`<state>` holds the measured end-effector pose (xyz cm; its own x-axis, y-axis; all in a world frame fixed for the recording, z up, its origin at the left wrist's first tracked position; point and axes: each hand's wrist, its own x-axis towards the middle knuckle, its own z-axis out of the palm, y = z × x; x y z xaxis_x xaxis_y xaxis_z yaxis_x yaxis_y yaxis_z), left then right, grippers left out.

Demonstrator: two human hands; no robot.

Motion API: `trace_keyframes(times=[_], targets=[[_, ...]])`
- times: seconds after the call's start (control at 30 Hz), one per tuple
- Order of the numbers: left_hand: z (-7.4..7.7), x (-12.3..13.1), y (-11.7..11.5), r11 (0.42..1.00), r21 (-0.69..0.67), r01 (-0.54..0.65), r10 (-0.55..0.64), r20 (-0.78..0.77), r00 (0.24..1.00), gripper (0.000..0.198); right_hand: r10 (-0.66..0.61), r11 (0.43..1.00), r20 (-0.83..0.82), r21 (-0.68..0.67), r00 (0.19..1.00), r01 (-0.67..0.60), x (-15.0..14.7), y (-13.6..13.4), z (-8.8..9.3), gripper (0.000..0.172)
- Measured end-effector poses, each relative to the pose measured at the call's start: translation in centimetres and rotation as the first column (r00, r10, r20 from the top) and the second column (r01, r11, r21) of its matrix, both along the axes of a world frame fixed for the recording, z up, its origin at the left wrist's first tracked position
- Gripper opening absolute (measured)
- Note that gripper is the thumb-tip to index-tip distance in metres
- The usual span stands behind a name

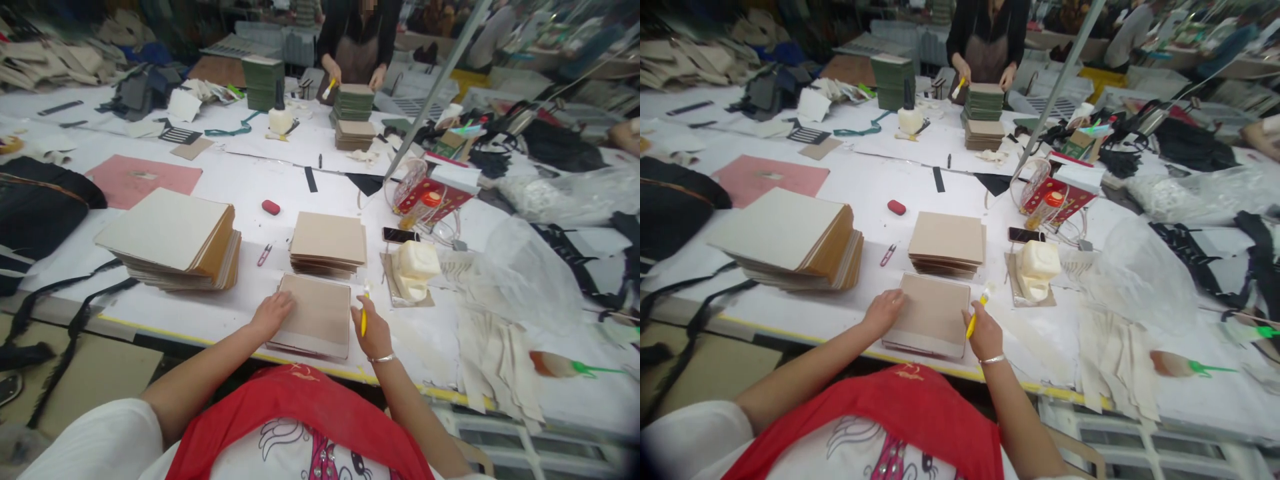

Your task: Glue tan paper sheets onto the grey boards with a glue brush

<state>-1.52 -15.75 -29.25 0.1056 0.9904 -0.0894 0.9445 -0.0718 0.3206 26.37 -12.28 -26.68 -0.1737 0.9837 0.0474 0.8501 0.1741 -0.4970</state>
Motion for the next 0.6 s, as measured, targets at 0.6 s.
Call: trace_keyframes(times=[0.6], targets=[[-1.9, 2.0, -0.7, 0.949, -0.029, 0.313, -0.314, -0.157, 0.936, 0.037, -0.437, 0.812, -0.566, -0.582, 0.699, 0.036, -7.6, 5.8, -1.9, 0.017]])
